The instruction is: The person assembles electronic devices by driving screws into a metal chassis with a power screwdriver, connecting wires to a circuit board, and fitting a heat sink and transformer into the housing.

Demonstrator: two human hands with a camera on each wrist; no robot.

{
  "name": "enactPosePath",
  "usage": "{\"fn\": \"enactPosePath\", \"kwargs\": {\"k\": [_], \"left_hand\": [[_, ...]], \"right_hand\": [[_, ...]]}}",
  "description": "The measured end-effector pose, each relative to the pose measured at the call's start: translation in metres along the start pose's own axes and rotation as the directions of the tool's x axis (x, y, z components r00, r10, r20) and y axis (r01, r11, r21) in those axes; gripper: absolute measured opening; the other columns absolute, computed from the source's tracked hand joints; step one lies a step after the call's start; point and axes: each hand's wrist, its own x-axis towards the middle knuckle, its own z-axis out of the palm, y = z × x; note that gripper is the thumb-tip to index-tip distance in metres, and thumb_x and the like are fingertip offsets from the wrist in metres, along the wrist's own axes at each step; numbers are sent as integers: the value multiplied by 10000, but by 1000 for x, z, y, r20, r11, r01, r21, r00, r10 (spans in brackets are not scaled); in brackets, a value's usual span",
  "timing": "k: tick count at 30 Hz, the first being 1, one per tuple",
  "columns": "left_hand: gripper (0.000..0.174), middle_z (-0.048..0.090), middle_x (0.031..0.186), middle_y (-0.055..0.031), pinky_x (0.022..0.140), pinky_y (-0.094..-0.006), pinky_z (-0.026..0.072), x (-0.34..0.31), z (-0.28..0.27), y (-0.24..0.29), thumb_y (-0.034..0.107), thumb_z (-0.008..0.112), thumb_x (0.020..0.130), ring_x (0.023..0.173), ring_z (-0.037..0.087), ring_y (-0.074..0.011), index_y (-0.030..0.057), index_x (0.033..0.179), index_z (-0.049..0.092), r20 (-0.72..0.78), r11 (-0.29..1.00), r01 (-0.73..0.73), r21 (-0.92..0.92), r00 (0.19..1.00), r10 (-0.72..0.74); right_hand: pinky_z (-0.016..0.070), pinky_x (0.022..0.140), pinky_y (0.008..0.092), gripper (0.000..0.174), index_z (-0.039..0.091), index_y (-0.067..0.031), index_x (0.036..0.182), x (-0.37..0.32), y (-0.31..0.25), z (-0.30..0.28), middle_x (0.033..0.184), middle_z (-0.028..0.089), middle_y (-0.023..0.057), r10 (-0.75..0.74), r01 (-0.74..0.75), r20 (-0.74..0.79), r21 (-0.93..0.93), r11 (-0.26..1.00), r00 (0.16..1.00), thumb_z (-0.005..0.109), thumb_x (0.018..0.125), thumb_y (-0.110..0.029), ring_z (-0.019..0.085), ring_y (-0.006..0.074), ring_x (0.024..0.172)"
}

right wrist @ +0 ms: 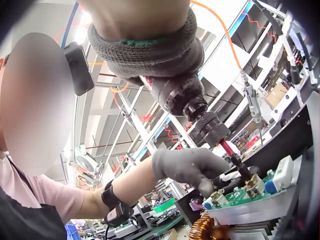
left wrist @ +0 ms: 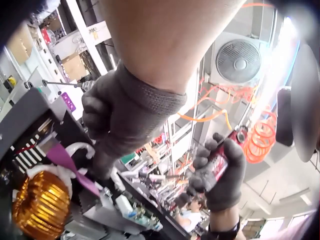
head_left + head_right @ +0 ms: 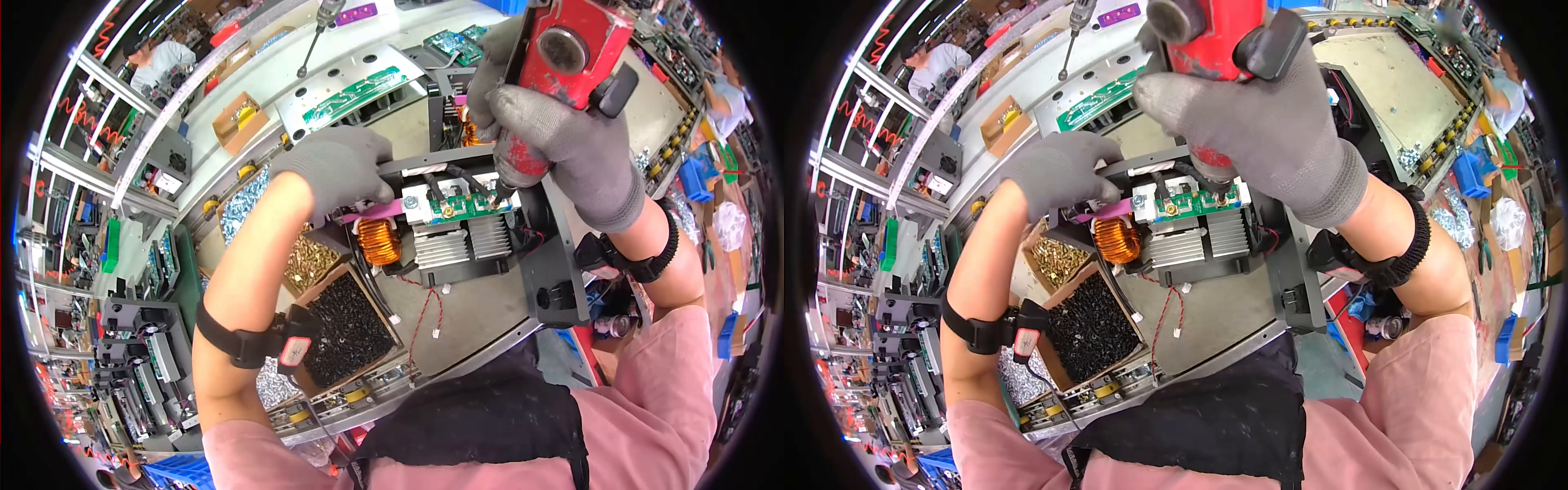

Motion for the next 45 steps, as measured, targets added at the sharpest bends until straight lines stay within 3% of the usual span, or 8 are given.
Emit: {"fn": "enactPosePath", "kwargs": {"k": [4, 6, 9, 11, 16, 24, 30, 45], "left_hand": [[287, 635, 993, -126, 773, -340, 520, 18, 2, -21, 158, 548, 860, 797, 637, -214, 47, 1120, 600, -205, 819, -192, -541, 974, 93], [258, 637, 984, -119, 756, -285, 529, 25, -8, -12, 94, 495, 899, 802, 638, -173, -11, 1112, 595, -231, 194, -231, -953, 973, 23], [242, 650, 939, -142, 645, -243, 558, 44, -16, 16, 63, 511, 926, 756, 659, -171, -60, 1127, 567, -244, -103, -244, -964, 970, -14], [252, 650, 917, -138, 594, -238, 556, 61, -19, 28, 131, 550, 937, 735, 656, -175, -54, 1107, 572, -196, -281, -190, -941, 980, -7], [281, 586, 851, -76, 570, -219, 503, 101, -22, 62, 210, 517, 957, 711, 571, -131, -41, 1059, 592, -177, -499, -85, -863, 974, 141], [254, 477, 840, -39, 596, -217, 405, 135, -25, 80, 101, 501, 946, 707, 447, -115, -42, 1155, 490, -248, -579, -172, -797, 967, 55], [371, 455, 855, -29, 629, -238, 397, 143, -12, 76, 257, 507, 966, 712, 425, -111, -46, 1177, 474, -352, -552, -219, -804, 925, 147], [253, 431, 663, 1, 517, -225, 319, 128, -26, 87, 239, 447, 998, 576, 376, -87, 10, 1055, 539, -376, -403, -299, -865, 918, 126]], "right_hand": [[518, 683, 311, 351, 505, -14, 1144, -3, -4, 0, 890, 636, 116, 56, -56, -69, 2, 998, 996, 603, 814, -84, 623, 180, 773], [519, 692, 311, 368, 506, -6, 1148, 3, -9, -4, 874, 640, 118, -80, 81, -12, 16, 997, 997, 609, 803, -81, 625, 184, 772], [519, 717, 343, 447, 494, -4, 1185, 9, -37, -30, 927, 626, 144, -65, 66, 17, -43, 997, 998, 636, 789, -155, 621, 218, 820], [517, 717, 356, 445, 491, -9, 1190, 14, -35, -47, 930, 615, 140, -267, 262, -82, -57, 963, 960, 623, 798, -173, 613, 226, 819], [510, 717, 390, 442, 485, -23, 1202, 19, -20, -89, 939, 587, 131, -690, 659, -283, -211, 722, 666, 592, 819, -217, 592, 247, 819], [523, 754, 400, 475, 463, -52, 1225, 26, 3, -105, 972, 598, 125, -592, 609, -452, -126, 783, 668, 636, 808, -197, 599, 250, 864], [526, 762, 414, 469, 462, -66, 1223, 28, 20, -117, 987, 605, 127, -540, 612, -463, 6, 791, 703, 637, 803, -181, 603, 263, 876], [500, 677, 376, 490, 466, -86, 1250, 25, 7, -113, 975, 564, 98, -584, 602, -319, -50, 797, 746, 631, 806, -214, 557, 248, 838]]}}
